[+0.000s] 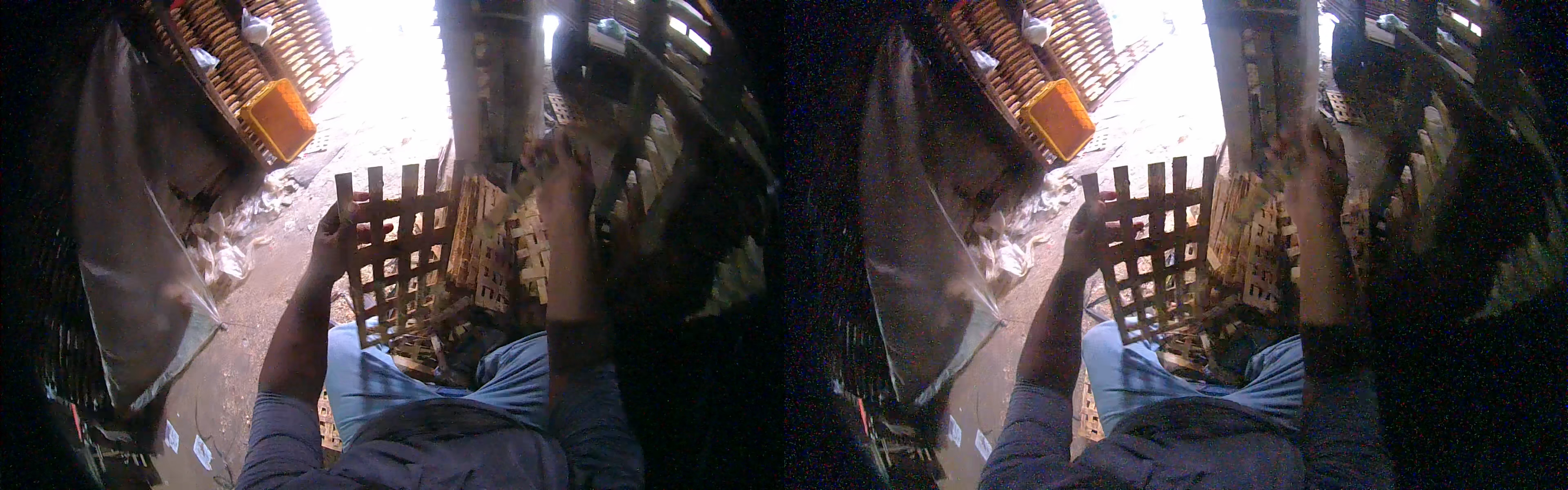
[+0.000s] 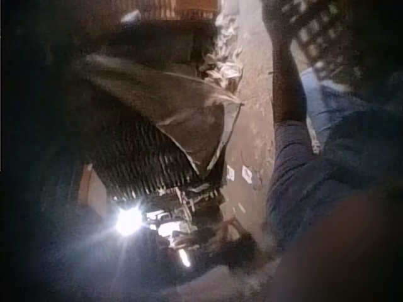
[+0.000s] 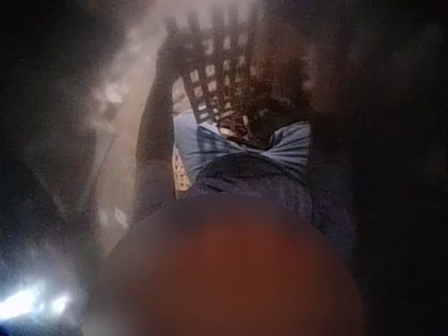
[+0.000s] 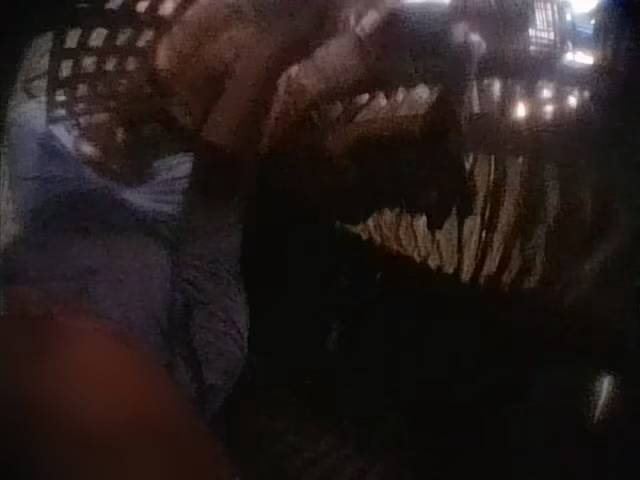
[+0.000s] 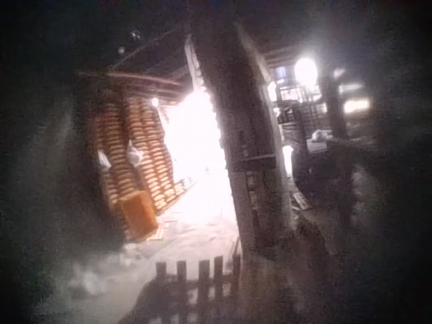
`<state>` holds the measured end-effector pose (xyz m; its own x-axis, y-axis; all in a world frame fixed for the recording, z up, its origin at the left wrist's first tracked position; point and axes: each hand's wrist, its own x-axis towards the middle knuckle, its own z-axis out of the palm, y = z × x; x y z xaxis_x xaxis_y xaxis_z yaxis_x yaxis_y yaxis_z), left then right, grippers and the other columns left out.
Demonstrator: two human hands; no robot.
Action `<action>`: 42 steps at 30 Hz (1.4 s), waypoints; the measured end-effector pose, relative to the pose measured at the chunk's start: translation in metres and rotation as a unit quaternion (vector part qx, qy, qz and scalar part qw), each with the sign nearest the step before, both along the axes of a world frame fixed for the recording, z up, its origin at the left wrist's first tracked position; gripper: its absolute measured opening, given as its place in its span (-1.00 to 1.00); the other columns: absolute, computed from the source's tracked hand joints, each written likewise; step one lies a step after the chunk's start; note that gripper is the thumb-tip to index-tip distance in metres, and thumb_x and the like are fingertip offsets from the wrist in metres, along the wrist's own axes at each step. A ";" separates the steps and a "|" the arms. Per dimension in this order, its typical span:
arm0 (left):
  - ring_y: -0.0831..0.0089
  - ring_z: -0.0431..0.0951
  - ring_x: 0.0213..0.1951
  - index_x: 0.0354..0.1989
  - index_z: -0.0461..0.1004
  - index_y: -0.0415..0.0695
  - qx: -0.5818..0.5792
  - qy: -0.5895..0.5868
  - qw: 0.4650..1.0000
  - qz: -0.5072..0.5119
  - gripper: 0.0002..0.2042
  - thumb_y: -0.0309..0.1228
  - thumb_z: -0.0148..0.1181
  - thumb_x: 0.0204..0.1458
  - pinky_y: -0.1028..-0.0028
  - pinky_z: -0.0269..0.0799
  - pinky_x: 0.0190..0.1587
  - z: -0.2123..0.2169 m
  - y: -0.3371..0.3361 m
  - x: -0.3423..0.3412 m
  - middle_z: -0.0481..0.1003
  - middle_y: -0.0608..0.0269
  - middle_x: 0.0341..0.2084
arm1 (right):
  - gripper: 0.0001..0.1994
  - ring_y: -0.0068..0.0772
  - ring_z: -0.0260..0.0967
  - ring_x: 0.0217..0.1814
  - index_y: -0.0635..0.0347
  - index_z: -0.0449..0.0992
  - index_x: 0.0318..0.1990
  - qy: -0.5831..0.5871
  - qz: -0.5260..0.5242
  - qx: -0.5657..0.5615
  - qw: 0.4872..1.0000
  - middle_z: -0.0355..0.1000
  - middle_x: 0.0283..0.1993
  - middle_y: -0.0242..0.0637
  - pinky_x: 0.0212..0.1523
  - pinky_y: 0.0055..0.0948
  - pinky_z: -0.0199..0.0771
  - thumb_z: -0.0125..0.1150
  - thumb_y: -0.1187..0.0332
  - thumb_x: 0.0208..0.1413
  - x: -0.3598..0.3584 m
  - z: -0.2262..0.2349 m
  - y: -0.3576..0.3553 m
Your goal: The person sits on the floor and assembles a wooden lattice by hand. They pick up thin wooden strips and interweave them into a grid pattern, occasionally adjusting the structure and placing finished pieces aside.
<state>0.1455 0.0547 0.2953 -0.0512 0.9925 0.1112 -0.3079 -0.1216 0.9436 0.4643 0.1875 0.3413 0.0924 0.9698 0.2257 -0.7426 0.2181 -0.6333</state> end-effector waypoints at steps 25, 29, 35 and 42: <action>0.44 0.55 -0.25 0.10 0.45 -0.22 -0.046 0.054 0.985 -0.158 -0.58 -0.17 0.13 0.20 0.38 0.49 -0.13 0.047 -0.025 -0.014 0.56 0.20 -0.23 | -0.65 -0.58 0.32 -0.28 0.26 0.51 -0.03 -0.419 0.258 0.291 0.821 0.46 -0.29 -0.37 -0.19 -0.51 0.32 0.04 0.14 0.29 -0.088 0.073 -0.051; 0.50 0.52 -0.27 0.09 0.45 -0.26 -0.057 0.094 0.986 -0.129 -0.56 -0.15 0.14 0.20 0.39 0.47 -0.11 0.045 -0.023 -0.014 0.55 0.23 -0.27 | -0.71 -0.56 0.34 -0.21 0.23 0.51 -0.07 -0.313 0.238 0.214 0.894 0.44 -0.29 -0.39 -0.11 -0.48 0.33 0.06 0.19 0.28 -0.074 0.067 -0.045; 0.55 0.46 -0.33 0.10 0.45 -0.25 -0.040 0.047 0.978 -0.200 -0.56 -0.16 0.15 0.20 0.41 0.43 -0.11 0.047 -0.019 -0.010 0.56 0.22 -0.16 | -0.71 -0.53 0.33 -0.21 0.22 0.51 -0.05 -0.358 0.254 0.245 0.864 0.42 -0.26 -0.40 -0.08 -0.45 0.33 0.05 0.20 0.30 -0.077 0.063 -0.051; 0.45 0.53 -0.16 0.13 0.44 -0.23 -0.110 0.104 0.981 -0.121 -0.56 -0.21 0.18 0.17 0.35 0.44 -0.06 0.061 -0.023 0.002 0.55 0.24 -0.08 | -0.75 -0.51 0.34 -0.25 0.26 0.51 -0.07 -0.339 0.285 0.240 0.864 0.42 -0.26 -0.37 -0.14 -0.46 0.34 0.06 0.27 0.29 -0.068 0.062 -0.056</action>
